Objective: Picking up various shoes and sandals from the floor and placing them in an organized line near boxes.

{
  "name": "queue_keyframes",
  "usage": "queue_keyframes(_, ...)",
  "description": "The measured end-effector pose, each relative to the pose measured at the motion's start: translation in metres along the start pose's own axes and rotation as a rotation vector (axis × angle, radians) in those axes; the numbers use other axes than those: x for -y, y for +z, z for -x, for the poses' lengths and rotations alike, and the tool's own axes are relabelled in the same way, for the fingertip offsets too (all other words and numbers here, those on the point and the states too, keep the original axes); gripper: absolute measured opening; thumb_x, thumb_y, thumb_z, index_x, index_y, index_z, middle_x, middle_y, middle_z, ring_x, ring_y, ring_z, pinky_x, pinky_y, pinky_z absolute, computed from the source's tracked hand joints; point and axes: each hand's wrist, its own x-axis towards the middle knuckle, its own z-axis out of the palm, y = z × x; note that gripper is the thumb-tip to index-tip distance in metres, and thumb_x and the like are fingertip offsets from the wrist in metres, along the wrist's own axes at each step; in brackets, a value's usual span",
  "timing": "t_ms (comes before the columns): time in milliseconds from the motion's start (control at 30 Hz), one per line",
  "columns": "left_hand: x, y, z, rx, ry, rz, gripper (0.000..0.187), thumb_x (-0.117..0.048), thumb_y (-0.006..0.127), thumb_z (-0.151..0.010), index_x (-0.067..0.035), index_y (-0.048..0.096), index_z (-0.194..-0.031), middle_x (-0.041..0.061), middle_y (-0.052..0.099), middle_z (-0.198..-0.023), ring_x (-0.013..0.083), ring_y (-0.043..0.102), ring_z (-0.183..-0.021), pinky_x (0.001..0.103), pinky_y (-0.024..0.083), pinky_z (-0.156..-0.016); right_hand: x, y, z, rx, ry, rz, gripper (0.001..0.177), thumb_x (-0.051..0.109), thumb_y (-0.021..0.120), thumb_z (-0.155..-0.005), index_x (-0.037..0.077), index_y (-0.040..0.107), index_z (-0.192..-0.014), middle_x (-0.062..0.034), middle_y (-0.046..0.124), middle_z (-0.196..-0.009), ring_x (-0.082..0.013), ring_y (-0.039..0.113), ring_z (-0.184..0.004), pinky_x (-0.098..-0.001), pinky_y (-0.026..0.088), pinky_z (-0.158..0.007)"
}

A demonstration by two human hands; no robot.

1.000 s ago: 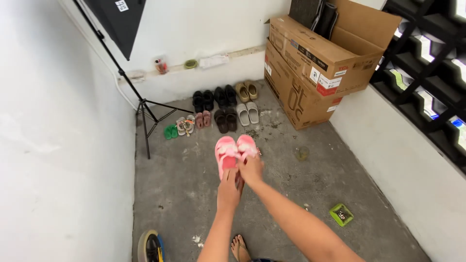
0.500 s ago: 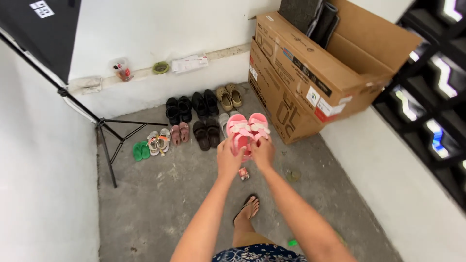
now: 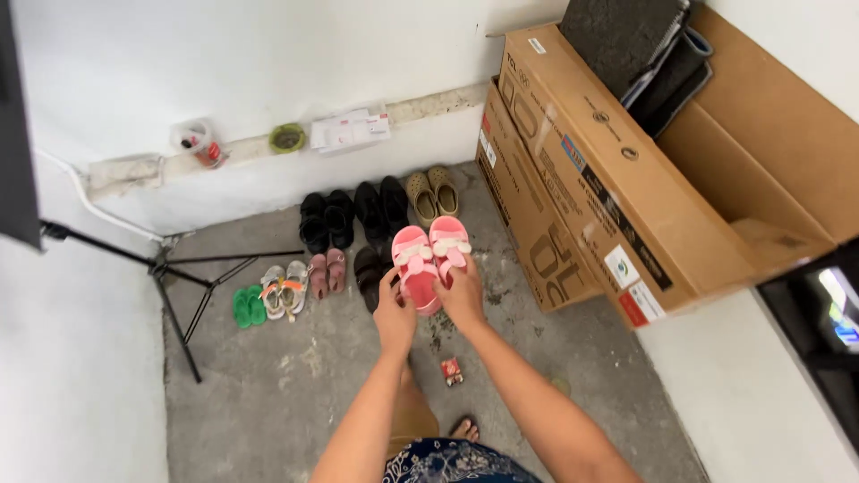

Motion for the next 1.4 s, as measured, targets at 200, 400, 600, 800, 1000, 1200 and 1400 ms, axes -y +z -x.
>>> queue_keyframes(200, -0.011, 0.097, -0.132, 0.077, -0.051, -0.050, 0.055, -0.003, 0.060, -0.090, -0.019, 0.058, -0.142, 0.018, 0.076, -0.113, 0.0286, 0.078, -0.103, 0.037, 0.059, -0.086, -0.048, 0.007, -0.120, 0.030, 0.250, 0.084, 0.027, 0.026, 0.080, -0.085, 0.001, 0.071, -0.092, -0.0196, 0.046, -0.145, -0.0377, 0.050, -0.130, -0.0486, 0.044, -0.108)
queue_keyframes(400, 0.011, 0.208, -0.271, 0.102, 0.200, 0.114, 0.067, -0.005, 0.065, -0.089, -0.010, 0.042, -0.152, 0.019, 0.065, -0.131, 0.0313, 0.069, -0.115, 0.038, 0.058, -0.086, -0.106, 0.014, -0.266, -0.161, 0.139, 0.169, 0.037, 0.021, 0.083, -0.076, 0.004, 0.075, -0.107, -0.0254, 0.040, -0.145, -0.0436, 0.046, -0.131, -0.0475, 0.042, -0.108)
queue_keyframes(600, 0.110, 0.297, -0.360, 0.280, -0.128, -0.219, 0.065, -0.013, 0.065, -0.089, -0.020, 0.048, -0.152, 0.013, 0.077, -0.116, 0.0287, 0.075, -0.090, 0.038, 0.057, -0.082, -0.229, 0.093, -0.332, -0.073, 0.286, 0.122, 0.038, 0.022, 0.084, -0.075, 0.005, 0.074, -0.107, -0.0220, 0.046, -0.144, -0.0394, 0.048, -0.133, -0.0449, 0.042, -0.110)
queue_keyframes(800, 0.196, 0.361, -0.405, 0.339, -0.261, -0.187, 0.072, -0.010, 0.057, -0.086, -0.028, 0.041, -0.154, 0.018, 0.074, -0.114, 0.0338, 0.075, -0.081, 0.043, 0.059, -0.077, -0.368, 0.176, -0.347, 0.121, 0.491, 0.094, 0.046, 0.034, 0.084, -0.080, 0.007, 0.070, -0.115, -0.0192, 0.053, -0.136, -0.0360, 0.055, -0.126, -0.0434, 0.048, -0.105)
queue_keyframes(1000, 0.327, 0.493, -0.444, 0.435, -0.378, -0.390, 0.069, -0.014, 0.054, -0.094, -0.032, 0.037, -0.159, 0.023, 0.073, -0.109, 0.0448, 0.069, -0.093, 0.054, 0.053, -0.081, -0.543, 0.246, -0.371, 0.197, 0.431, 0.211, 0.040, 0.033, 0.083, -0.082, 0.006, 0.071, -0.107, -0.0219, 0.052, -0.135, -0.0389, 0.054, -0.127, -0.0459, 0.049, -0.103)
queue_keyframes(1200, 0.520, 0.618, -0.489, 0.358, -0.152, -0.229, 0.069, -0.014, 0.056, -0.092, -0.028, 0.034, -0.156, 0.021, 0.073, -0.115, 0.0456, 0.069, -0.097, 0.054, 0.055, -0.081, -0.736, 0.322, -0.415, 0.217, 0.117, 0.294, 0.057, 0.031, 0.090, -0.076, 0.004, 0.069, -0.122, -0.0239, 0.051, -0.136, -0.0427, 0.053, -0.125, -0.0487, 0.049, -0.103)
queue_keyframes(1400, 0.570, 0.680, -0.553, 0.449, -0.388, -0.350, 0.069, -0.016, 0.054, -0.100, -0.035, 0.025, -0.160, 0.023, 0.072, -0.107, 0.0445, 0.070, -0.093, 0.054, 0.054, -0.083, -0.806, 0.391, -0.455, 0.265, 0.095, 0.289, 0.039, 0.026, 0.089, -0.087, 0.002, 0.070, -0.113, -0.0216, 0.044, -0.146, -0.0407, 0.052, -0.133, -0.0462, 0.047, -0.110)
